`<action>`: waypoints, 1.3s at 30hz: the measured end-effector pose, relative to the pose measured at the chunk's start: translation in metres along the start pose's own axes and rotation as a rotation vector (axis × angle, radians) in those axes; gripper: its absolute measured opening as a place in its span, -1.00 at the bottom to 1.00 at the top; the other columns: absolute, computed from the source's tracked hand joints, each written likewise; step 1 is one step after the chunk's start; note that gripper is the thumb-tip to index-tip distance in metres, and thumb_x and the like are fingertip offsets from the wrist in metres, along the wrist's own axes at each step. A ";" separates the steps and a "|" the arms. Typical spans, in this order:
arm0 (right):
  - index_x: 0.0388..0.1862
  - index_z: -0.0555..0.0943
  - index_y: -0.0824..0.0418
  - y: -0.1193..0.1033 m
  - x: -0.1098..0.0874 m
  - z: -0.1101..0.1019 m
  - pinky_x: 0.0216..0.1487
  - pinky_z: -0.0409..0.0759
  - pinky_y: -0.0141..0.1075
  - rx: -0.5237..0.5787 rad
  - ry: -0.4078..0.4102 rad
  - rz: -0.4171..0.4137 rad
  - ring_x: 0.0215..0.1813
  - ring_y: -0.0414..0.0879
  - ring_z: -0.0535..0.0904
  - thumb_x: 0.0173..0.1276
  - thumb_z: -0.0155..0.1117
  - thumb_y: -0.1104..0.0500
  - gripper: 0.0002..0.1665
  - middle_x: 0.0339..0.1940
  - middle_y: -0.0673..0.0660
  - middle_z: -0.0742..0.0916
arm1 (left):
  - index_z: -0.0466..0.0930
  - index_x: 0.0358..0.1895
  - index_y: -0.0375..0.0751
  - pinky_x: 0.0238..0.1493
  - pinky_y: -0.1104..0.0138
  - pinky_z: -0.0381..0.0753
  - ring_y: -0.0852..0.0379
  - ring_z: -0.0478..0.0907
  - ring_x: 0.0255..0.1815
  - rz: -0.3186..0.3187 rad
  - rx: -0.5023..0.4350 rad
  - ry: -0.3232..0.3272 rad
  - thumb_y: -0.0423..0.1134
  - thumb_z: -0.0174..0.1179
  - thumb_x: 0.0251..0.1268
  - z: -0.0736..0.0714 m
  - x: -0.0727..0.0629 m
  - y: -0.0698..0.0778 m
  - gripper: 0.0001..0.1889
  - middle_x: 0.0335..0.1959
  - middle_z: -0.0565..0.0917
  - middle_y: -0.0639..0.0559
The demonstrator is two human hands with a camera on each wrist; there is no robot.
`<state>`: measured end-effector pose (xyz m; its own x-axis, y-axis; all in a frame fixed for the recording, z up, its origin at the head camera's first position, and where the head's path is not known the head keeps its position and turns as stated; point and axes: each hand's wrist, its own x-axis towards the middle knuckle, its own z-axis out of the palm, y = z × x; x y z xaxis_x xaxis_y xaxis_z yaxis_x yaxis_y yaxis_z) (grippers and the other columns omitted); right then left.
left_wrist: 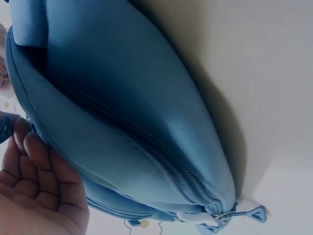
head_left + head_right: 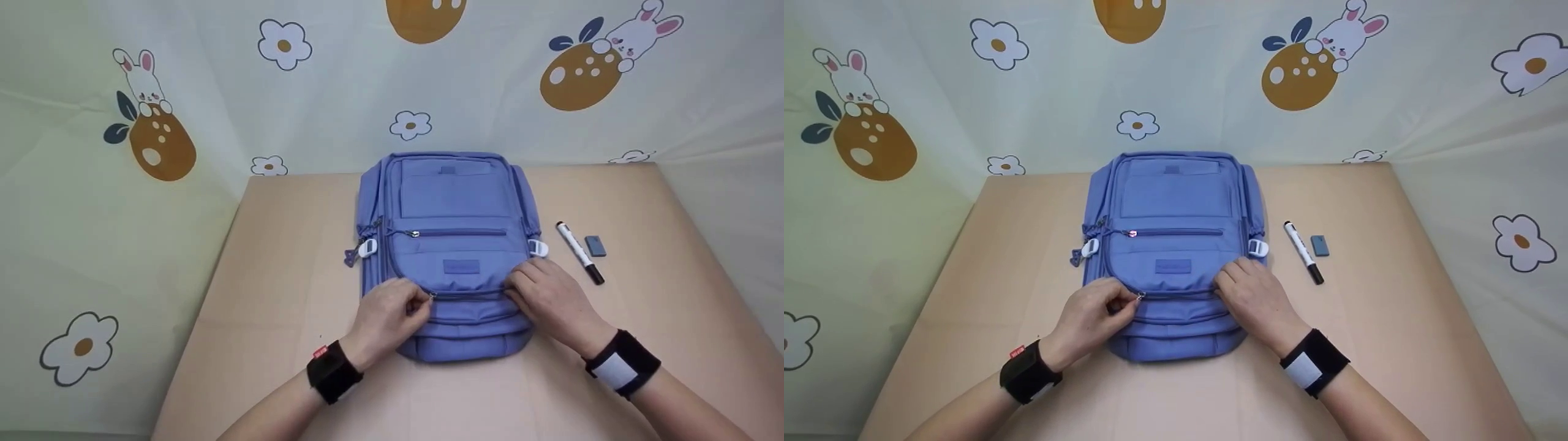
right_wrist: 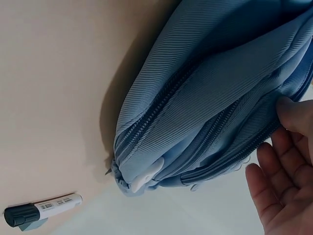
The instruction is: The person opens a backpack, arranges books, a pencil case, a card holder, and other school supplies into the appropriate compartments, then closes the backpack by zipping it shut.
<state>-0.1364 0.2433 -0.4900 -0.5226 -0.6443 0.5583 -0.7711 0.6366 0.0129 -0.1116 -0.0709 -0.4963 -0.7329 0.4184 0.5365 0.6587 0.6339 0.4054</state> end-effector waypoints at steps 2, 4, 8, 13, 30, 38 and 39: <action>-0.24 0.61 0.24 0.000 0.000 0.000 -0.21 0.51 -0.12 0.001 0.003 0.004 -0.22 0.05 0.52 0.26 0.44 0.30 -0.85 -0.29 0.11 0.64 | 0.68 -0.30 -0.03 -0.35 0.42 0.52 0.27 0.51 -0.40 0.006 0.005 -0.009 -0.24 0.37 0.26 0.001 0.002 0.003 -0.95 -0.41 0.66 0.22; -0.25 0.62 0.24 0.000 0.000 0.000 -0.22 0.52 -0.12 0.000 0.009 0.001 -0.23 0.05 0.52 0.24 0.45 0.32 -0.83 -0.29 0.11 0.65 | 0.69 -0.29 -0.04 -0.33 0.42 0.54 0.27 0.53 -0.39 0.018 0.016 -0.014 -0.24 0.36 0.28 0.002 0.005 0.007 -0.96 -0.39 0.68 0.22; -0.25 0.62 0.25 0.000 0.000 0.001 -0.24 0.52 -0.13 0.003 0.013 -0.001 -0.24 0.04 0.52 0.25 0.46 0.32 -0.83 -0.29 0.11 0.65 | 0.70 -0.28 -0.05 -0.29 0.40 0.57 0.25 0.58 -0.37 0.048 0.047 -0.016 -0.21 0.34 0.32 0.006 0.010 0.014 -0.97 -0.38 0.70 0.21; -0.23 0.61 0.25 0.001 0.000 0.000 -0.25 0.53 -0.13 0.007 0.010 0.005 -0.24 0.03 0.52 0.26 0.44 0.32 -0.83 -0.28 0.10 0.64 | 0.71 -0.29 -0.06 -0.31 0.43 0.58 0.25 0.60 -0.37 0.066 0.063 -0.028 -0.21 0.32 0.34 0.013 0.016 0.024 -0.95 -0.38 0.72 0.20; -0.20 0.63 0.22 0.011 -0.003 -0.010 -0.21 0.55 -0.09 -0.003 0.039 0.012 -0.20 0.04 0.56 0.31 0.23 0.29 -0.89 -0.24 0.08 0.66 | 0.73 -0.28 -0.04 -0.37 0.46 0.60 0.26 0.60 -0.39 0.106 0.076 -0.040 -0.21 0.33 0.32 0.031 0.028 0.037 -0.97 -0.39 0.71 0.23; -0.21 0.63 0.26 0.035 -0.014 -0.006 -0.08 0.59 -0.04 -0.019 0.032 0.071 -0.14 0.11 0.58 0.21 0.31 0.40 -0.83 -0.19 0.15 0.67 | 0.73 -0.27 -0.04 -0.36 0.47 0.58 0.27 0.59 -0.39 0.071 0.042 -0.065 -0.21 0.30 0.35 0.031 0.025 0.035 -0.95 -0.38 0.72 0.22; -0.21 0.63 0.25 0.036 -0.014 -0.004 -0.07 0.59 -0.05 -0.022 0.020 0.070 -0.14 0.11 0.58 0.20 0.34 0.40 -0.82 -0.19 0.15 0.67 | 0.74 -0.26 -0.04 -0.37 0.47 0.58 0.27 0.59 -0.40 0.066 0.038 -0.068 -0.21 0.30 0.34 0.030 0.024 0.035 -0.95 -0.38 0.72 0.22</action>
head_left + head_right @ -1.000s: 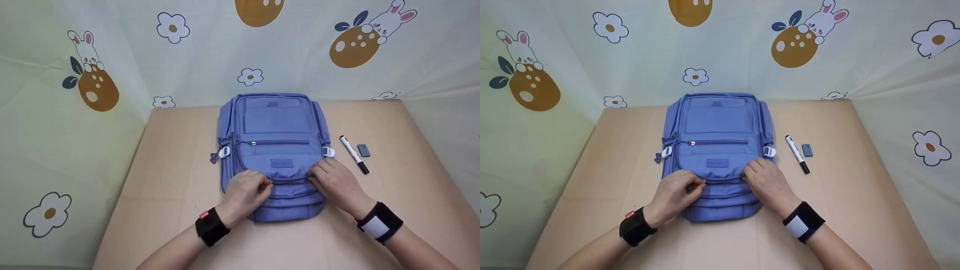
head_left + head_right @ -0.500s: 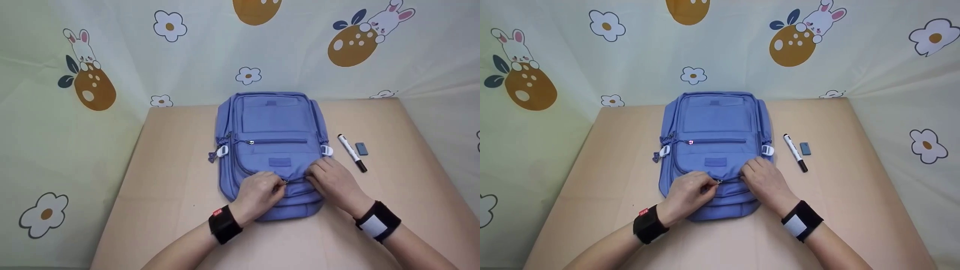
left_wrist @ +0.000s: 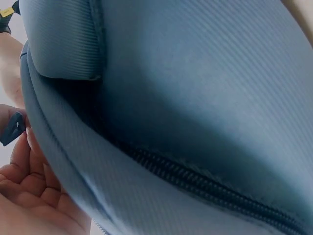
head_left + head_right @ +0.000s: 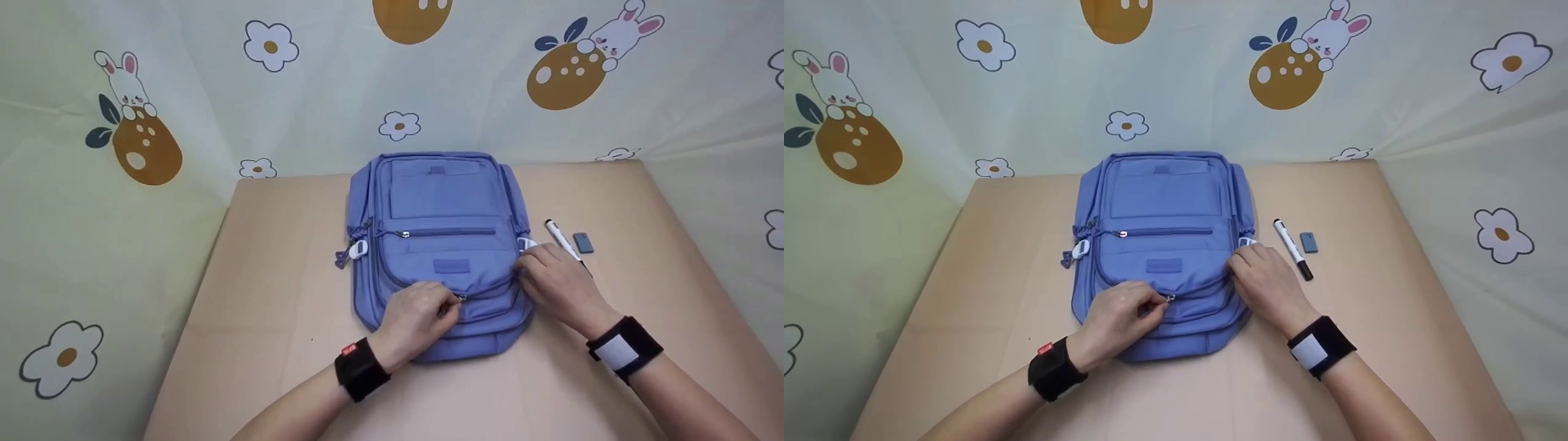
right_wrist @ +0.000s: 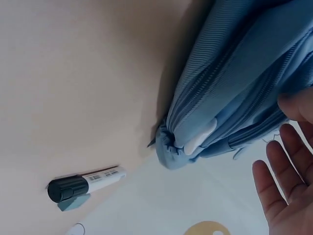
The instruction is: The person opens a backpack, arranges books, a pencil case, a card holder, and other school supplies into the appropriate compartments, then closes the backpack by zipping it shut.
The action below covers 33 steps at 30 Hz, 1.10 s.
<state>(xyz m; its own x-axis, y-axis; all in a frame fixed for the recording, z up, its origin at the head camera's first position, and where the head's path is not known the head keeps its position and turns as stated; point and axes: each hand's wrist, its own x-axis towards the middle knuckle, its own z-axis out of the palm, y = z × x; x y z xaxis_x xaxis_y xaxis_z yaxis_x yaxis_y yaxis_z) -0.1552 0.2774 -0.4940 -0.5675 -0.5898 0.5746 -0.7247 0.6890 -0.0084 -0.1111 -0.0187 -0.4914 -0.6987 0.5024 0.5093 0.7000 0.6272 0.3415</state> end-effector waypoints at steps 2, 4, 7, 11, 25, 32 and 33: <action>-0.21 0.63 0.24 0.001 0.000 0.003 -0.06 0.59 -0.06 -0.004 -0.018 -0.015 -0.14 0.10 0.57 0.19 0.39 0.40 -0.80 -0.20 0.14 0.67 | 0.73 -0.27 -0.03 -0.38 0.49 0.57 0.28 0.58 -0.41 -0.005 -0.004 -0.003 -0.21 0.31 0.34 0.000 -0.001 0.000 -0.96 -0.38 0.72 0.22; -0.20 0.63 0.23 0.001 -0.001 0.004 -0.07 0.59 -0.06 -0.001 -0.023 -0.030 -0.15 0.09 0.57 0.19 0.42 0.39 -0.79 -0.20 0.13 0.66 | 0.73 -0.28 -0.03 -0.39 0.50 0.56 0.28 0.58 -0.42 -0.006 0.001 0.000 -0.21 0.31 0.33 0.000 -0.001 0.002 -0.96 -0.39 0.71 0.23; -0.19 0.63 0.23 0.000 -0.003 0.005 -0.11 0.59 -0.09 0.005 -0.006 -0.047 -0.18 0.07 0.56 0.22 0.42 0.38 -0.80 -0.22 0.12 0.67 | 0.75 -0.30 -0.01 -0.43 0.48 0.58 0.29 0.60 -0.43 0.012 0.027 0.020 -0.21 0.32 0.32 0.002 0.000 0.006 -0.96 -0.40 0.72 0.24; -0.18 0.63 0.24 -0.004 -0.009 0.006 -0.17 0.58 -0.13 0.004 0.020 -0.055 -0.22 0.04 0.56 0.26 0.38 0.37 -0.83 -0.25 0.11 0.67 | 0.77 -0.31 0.01 -0.49 0.48 0.59 0.30 0.62 -0.47 0.064 0.081 0.045 -0.21 0.37 0.27 0.009 0.007 0.017 -0.98 -0.42 0.72 0.25; -0.17 0.64 0.24 -0.007 -0.011 0.005 -0.25 0.59 -0.12 -0.014 0.038 -0.025 -0.25 0.03 0.55 0.35 0.27 0.30 -0.90 -0.26 0.10 0.67 | 0.75 -0.30 0.03 -0.59 0.52 0.50 0.33 0.61 -0.53 0.094 0.123 0.039 -0.17 0.41 0.26 0.029 0.030 0.033 -0.97 -0.44 0.68 0.27; -0.17 0.63 0.22 0.006 -0.003 0.003 -0.16 0.61 -0.12 -0.019 0.037 0.012 -0.19 0.04 0.58 0.28 0.37 0.35 -0.83 -0.22 0.10 0.68 | 0.74 -0.30 0.02 -0.59 0.49 0.51 0.31 0.61 -0.51 0.085 0.122 0.032 -0.18 0.39 0.28 0.024 0.033 0.028 -0.98 -0.43 0.67 0.25; -0.17 0.63 0.22 0.009 -0.001 0.003 -0.15 0.62 -0.11 -0.020 0.047 0.018 -0.18 0.05 0.59 0.23 0.41 0.37 -0.79 -0.21 0.10 0.69 | 0.74 -0.31 0.02 -0.59 0.48 0.51 0.30 0.61 -0.51 0.083 0.125 0.031 -0.18 0.39 0.28 0.024 0.033 0.028 -0.97 -0.44 0.67 0.25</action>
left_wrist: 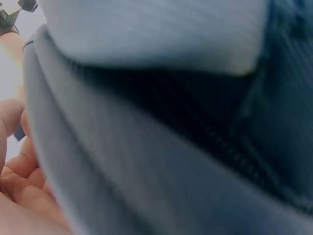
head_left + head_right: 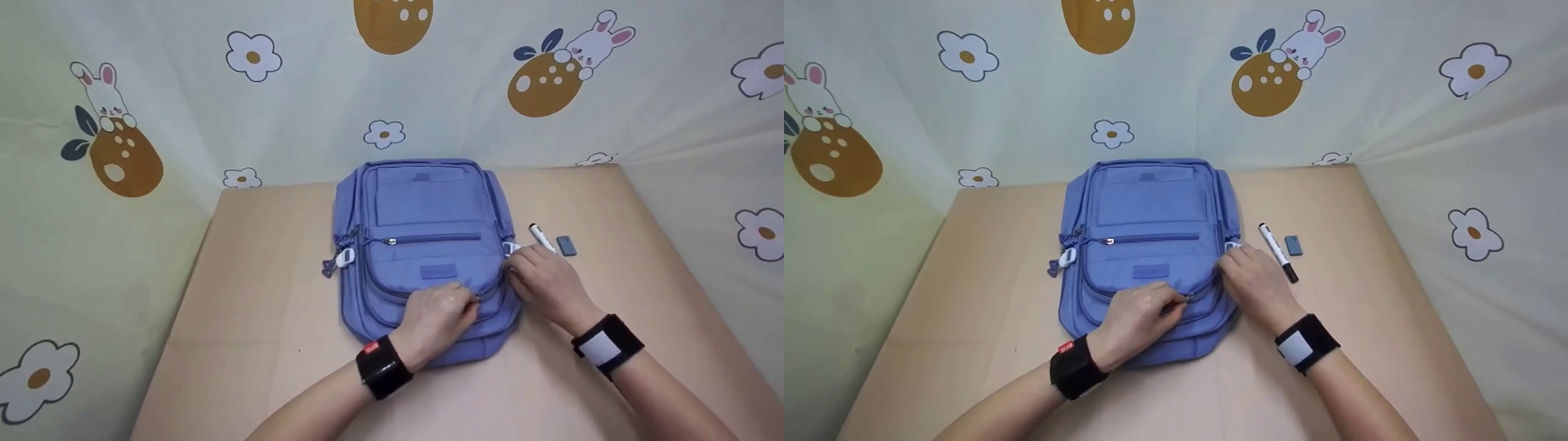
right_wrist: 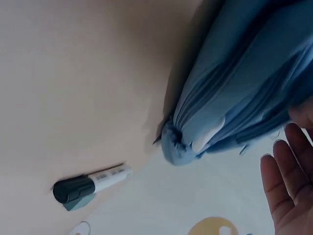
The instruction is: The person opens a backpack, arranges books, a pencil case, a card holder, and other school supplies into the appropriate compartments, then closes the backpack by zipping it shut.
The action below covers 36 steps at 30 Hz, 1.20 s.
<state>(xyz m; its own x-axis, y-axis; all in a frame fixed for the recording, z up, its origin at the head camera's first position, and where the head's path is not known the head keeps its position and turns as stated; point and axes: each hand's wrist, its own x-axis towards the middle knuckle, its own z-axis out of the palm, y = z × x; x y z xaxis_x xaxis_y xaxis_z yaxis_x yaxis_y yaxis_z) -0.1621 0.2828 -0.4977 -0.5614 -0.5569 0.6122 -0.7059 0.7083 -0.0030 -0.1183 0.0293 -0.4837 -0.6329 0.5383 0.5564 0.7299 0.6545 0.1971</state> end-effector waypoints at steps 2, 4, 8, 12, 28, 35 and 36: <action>-0.18 0.63 0.24 0.005 0.004 0.002 -0.12 0.64 -0.07 -0.006 0.011 0.002 -0.15 0.08 0.62 0.16 0.46 0.40 -0.74 -0.18 0.13 0.71 | 0.72 -0.34 0.02 -0.61 0.46 0.51 0.29 0.60 -0.53 0.000 0.010 0.000 -0.18 0.37 0.29 -0.001 0.000 -0.001 -0.95 -0.46 0.66 0.24; -0.19 0.62 0.25 0.009 0.007 0.005 -0.12 0.64 -0.06 -0.021 -0.001 -0.010 -0.15 0.10 0.63 0.16 0.45 0.40 -0.74 -0.18 0.14 0.70 | 0.71 -0.37 0.01 -0.62 0.43 0.52 0.29 0.60 -0.54 0.002 0.013 0.007 -0.18 0.37 0.29 -0.001 0.001 -0.001 -0.92 -0.49 0.65 0.24; -0.20 0.62 0.28 0.015 0.013 0.008 -0.11 0.65 -0.05 -0.033 -0.013 -0.064 -0.16 0.13 0.64 0.25 0.36 0.38 -0.84 -0.20 0.17 0.70 | 0.69 -0.42 0.01 -0.65 0.37 0.54 0.26 0.61 -0.56 0.004 0.024 0.027 -0.18 0.37 0.28 -0.002 0.003 0.001 -0.89 -0.52 0.64 0.24; -0.22 0.63 0.30 0.017 0.014 0.010 -0.11 0.66 -0.07 -0.018 0.031 -0.116 -0.16 0.12 0.65 0.22 0.39 0.39 -0.84 -0.21 0.17 0.71 | 0.68 -0.43 0.00 -0.65 0.37 0.52 0.25 0.59 -0.58 -0.007 0.032 0.014 -0.17 0.37 0.26 -0.001 0.008 0.006 -0.88 -0.54 0.63 0.23; -0.22 0.64 0.26 0.015 0.009 0.010 -0.21 0.64 -0.09 0.009 0.073 -0.081 -0.23 0.07 0.62 0.23 0.44 0.36 -0.83 -0.26 0.12 0.69 | 0.73 -0.37 0.02 -0.63 0.30 0.52 0.19 0.60 -0.55 -0.078 0.066 -0.143 -0.09 0.34 0.34 0.009 0.029 0.022 -0.87 -0.49 0.66 0.18; -0.17 0.62 0.27 0.009 0.003 0.009 -0.14 0.64 -0.06 -0.002 0.015 -0.006 -0.17 0.10 0.61 0.30 0.35 0.35 -0.86 -0.21 0.14 0.68 | 0.72 -0.36 0.03 -0.66 0.28 0.51 0.16 0.61 -0.53 -0.056 0.052 -0.225 -0.07 0.37 0.27 -0.009 0.017 0.027 -0.89 -0.49 0.62 0.17; -0.17 0.62 0.27 0.009 0.002 0.009 -0.14 0.64 -0.06 -0.003 0.013 -0.004 -0.17 0.10 0.61 0.29 0.35 0.35 -0.85 -0.20 0.14 0.68 | 0.72 -0.37 0.02 -0.67 0.28 0.51 0.16 0.60 -0.55 -0.036 0.063 -0.217 -0.09 0.38 0.25 -0.014 0.015 0.027 -0.89 -0.50 0.62 0.17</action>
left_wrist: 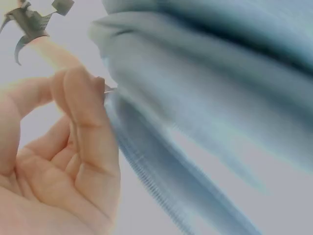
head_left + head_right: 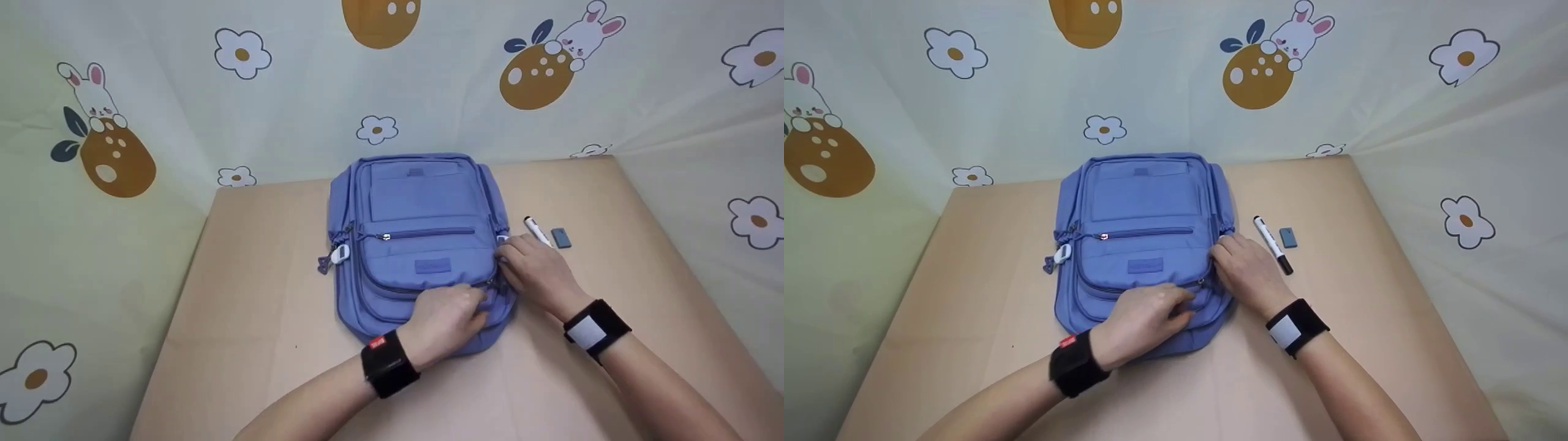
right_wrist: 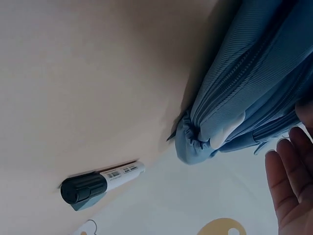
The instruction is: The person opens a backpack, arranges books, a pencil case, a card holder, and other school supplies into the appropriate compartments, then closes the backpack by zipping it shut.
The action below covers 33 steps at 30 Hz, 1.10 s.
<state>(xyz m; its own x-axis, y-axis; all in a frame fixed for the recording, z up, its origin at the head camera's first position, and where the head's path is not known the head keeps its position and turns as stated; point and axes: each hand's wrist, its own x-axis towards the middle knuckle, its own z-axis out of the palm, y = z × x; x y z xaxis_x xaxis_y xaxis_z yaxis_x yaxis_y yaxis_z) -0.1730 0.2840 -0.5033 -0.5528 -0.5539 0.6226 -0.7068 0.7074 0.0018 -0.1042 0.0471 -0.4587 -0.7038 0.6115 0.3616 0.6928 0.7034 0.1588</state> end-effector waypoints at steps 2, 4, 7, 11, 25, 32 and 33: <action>-0.16 0.61 0.27 -0.002 -0.001 0.000 -0.13 0.64 -0.06 -0.001 -0.006 0.007 -0.15 0.10 0.61 0.28 0.35 0.35 -0.83 -0.20 0.15 0.68 | 0.70 -0.40 0.02 -0.67 0.31 0.48 0.16 0.56 -0.56 0.046 0.043 0.026 -0.11 0.40 0.22 -0.010 -0.006 -0.004 -0.90 -0.50 0.60 0.17; -0.15 0.62 0.28 -0.002 -0.002 0.000 -0.14 0.64 -0.06 0.006 -0.004 0.009 -0.16 0.10 0.61 0.25 0.37 0.37 -0.80 -0.19 0.15 0.68 | 0.71 -0.38 -0.01 -0.62 0.33 0.47 0.15 0.52 -0.52 0.089 0.103 0.056 -0.14 0.42 0.20 -0.020 -0.009 -0.011 -0.90 -0.48 0.59 0.15; -0.14 0.62 0.28 -0.002 -0.003 0.000 -0.12 0.64 -0.08 0.012 -0.016 0.025 -0.15 0.09 0.61 0.24 0.38 0.37 -0.79 -0.19 0.14 0.68 | 0.73 -0.34 -0.07 -0.49 0.31 0.49 0.10 0.49 -0.41 0.124 0.217 0.089 -0.16 0.39 0.24 -0.030 -0.008 -0.025 -0.91 -0.41 0.61 0.10; -0.16 0.62 0.27 -0.001 -0.005 -0.001 -0.12 0.65 -0.08 0.011 -0.021 0.031 -0.16 0.08 0.61 0.25 0.35 0.35 -0.82 -0.20 0.13 0.68 | 0.71 -0.31 -0.10 -0.32 0.25 0.54 0.06 0.50 -0.31 0.146 0.335 0.024 -0.24 0.28 0.30 -0.030 0.000 -0.037 -0.94 -0.34 0.61 0.05; -0.16 0.63 0.27 -0.007 -0.004 -0.004 -0.12 0.66 -0.06 0.008 -0.006 0.090 -0.15 0.10 0.63 0.20 0.39 0.37 -0.78 -0.19 0.14 0.70 | 0.66 -0.16 -0.16 -0.47 0.34 0.64 0.11 0.51 -0.25 0.177 0.353 -0.174 -0.42 0.29 0.12 -0.009 0.016 -0.025 -0.79 -0.22 0.53 0.03; -0.13 0.67 0.23 -0.015 -0.010 -0.014 -0.11 0.63 -0.06 0.069 -0.007 0.147 -0.09 0.06 0.63 0.22 0.34 0.33 -0.78 -0.16 0.10 0.72 | 0.66 -0.30 -0.14 -0.59 0.30 0.62 0.09 0.52 -0.27 0.194 0.364 -0.073 -0.33 0.33 0.16 -0.005 0.014 -0.029 -0.93 -0.23 0.54 0.00; -0.14 0.67 0.22 -0.017 -0.011 -0.015 -0.11 0.63 -0.06 0.076 -0.011 0.152 -0.09 0.05 0.63 0.23 0.32 0.30 -0.80 -0.16 0.08 0.71 | 0.66 -0.30 -0.15 -0.60 0.29 0.62 0.09 0.51 -0.27 0.192 0.359 -0.071 -0.33 0.32 0.16 -0.004 0.013 -0.029 -0.94 -0.23 0.54 -0.01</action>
<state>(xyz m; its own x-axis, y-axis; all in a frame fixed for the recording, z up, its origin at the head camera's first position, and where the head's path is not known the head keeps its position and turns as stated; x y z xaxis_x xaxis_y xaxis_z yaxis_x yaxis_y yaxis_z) -0.1483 0.2845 -0.4981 -0.6605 -0.4475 0.6028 -0.6457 0.7484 -0.1519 -0.1333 0.0332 -0.4546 -0.5845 0.7588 0.2873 0.7226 0.6479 -0.2411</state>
